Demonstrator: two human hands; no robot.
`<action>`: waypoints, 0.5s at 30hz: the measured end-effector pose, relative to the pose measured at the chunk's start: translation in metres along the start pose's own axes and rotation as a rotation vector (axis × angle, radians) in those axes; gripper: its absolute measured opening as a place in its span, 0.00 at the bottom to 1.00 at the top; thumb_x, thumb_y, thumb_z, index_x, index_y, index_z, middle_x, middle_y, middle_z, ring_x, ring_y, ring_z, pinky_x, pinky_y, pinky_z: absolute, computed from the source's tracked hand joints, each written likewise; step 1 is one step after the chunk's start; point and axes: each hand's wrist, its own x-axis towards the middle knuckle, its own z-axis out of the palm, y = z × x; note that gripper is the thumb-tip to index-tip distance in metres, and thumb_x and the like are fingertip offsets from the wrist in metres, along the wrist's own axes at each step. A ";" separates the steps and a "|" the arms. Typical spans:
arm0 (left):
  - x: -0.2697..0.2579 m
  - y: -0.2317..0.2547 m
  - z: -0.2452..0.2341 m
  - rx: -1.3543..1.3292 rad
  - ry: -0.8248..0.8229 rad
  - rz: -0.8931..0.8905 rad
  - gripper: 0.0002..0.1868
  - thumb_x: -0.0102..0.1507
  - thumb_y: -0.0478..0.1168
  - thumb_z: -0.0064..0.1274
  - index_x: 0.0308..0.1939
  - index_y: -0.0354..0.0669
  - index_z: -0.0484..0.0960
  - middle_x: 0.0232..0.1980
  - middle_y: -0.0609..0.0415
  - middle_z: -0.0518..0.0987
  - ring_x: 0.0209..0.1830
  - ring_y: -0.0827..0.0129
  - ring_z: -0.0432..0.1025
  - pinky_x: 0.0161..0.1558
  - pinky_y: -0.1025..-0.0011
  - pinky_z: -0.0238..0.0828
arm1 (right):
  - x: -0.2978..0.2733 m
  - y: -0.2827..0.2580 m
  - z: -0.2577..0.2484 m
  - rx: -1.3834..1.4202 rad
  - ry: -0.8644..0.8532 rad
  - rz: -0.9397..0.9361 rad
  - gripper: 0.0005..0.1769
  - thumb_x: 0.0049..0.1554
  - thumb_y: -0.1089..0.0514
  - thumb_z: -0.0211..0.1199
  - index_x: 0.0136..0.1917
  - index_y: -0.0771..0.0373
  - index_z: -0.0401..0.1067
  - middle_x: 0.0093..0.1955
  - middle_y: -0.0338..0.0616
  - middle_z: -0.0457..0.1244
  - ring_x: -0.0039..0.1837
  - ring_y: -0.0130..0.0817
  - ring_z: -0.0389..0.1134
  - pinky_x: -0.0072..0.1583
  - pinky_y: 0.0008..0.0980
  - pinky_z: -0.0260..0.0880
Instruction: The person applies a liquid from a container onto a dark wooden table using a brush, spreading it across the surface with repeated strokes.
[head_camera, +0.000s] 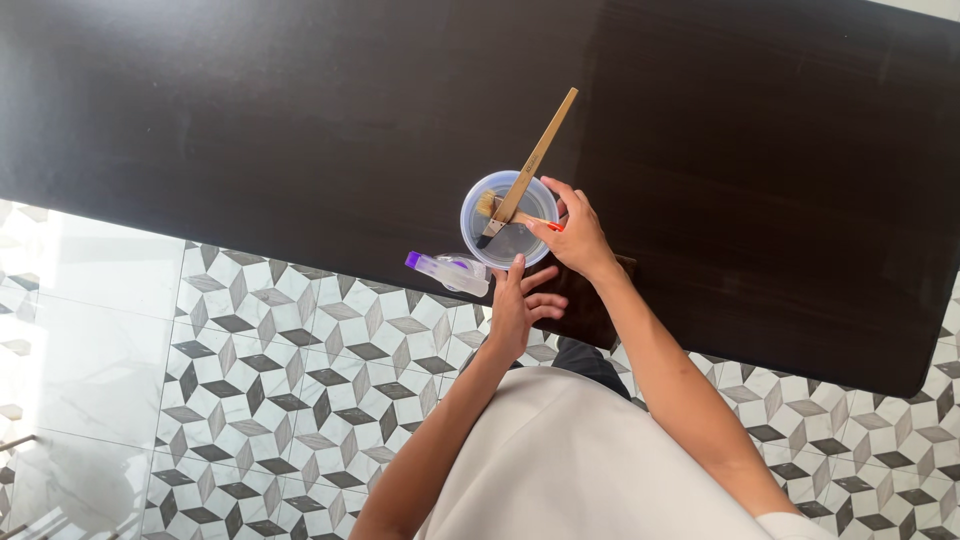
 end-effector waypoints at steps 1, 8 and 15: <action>0.002 -0.001 0.001 -0.061 -0.023 0.008 0.42 0.65 0.58 0.41 0.75 0.48 0.38 0.63 0.36 0.73 0.38 0.53 0.79 0.39 0.62 0.81 | -0.001 0.001 -0.002 0.036 -0.001 0.018 0.41 0.52 0.53 0.74 0.74 0.60 0.61 0.49 0.42 0.59 0.46 0.29 0.65 0.47 0.30 0.72; 0.045 -0.018 0.005 -0.160 0.031 0.050 0.33 0.69 0.48 0.37 0.72 0.39 0.43 0.67 0.33 0.68 0.54 0.46 0.76 0.55 0.55 0.79 | -0.017 -0.016 -0.010 0.009 0.046 0.154 0.39 0.54 0.52 0.73 0.69 0.61 0.55 0.31 0.45 0.62 0.33 0.32 0.66 0.39 0.31 0.68; 0.037 0.005 0.022 -0.098 0.098 0.080 0.31 0.63 0.35 0.34 0.70 0.44 0.44 0.61 0.32 0.70 0.52 0.49 0.77 0.54 0.58 0.79 | -0.039 -0.028 -0.028 0.177 0.160 0.051 0.25 0.56 0.57 0.71 0.62 0.65 0.65 0.28 0.41 0.65 0.32 0.24 0.66 0.37 0.28 0.67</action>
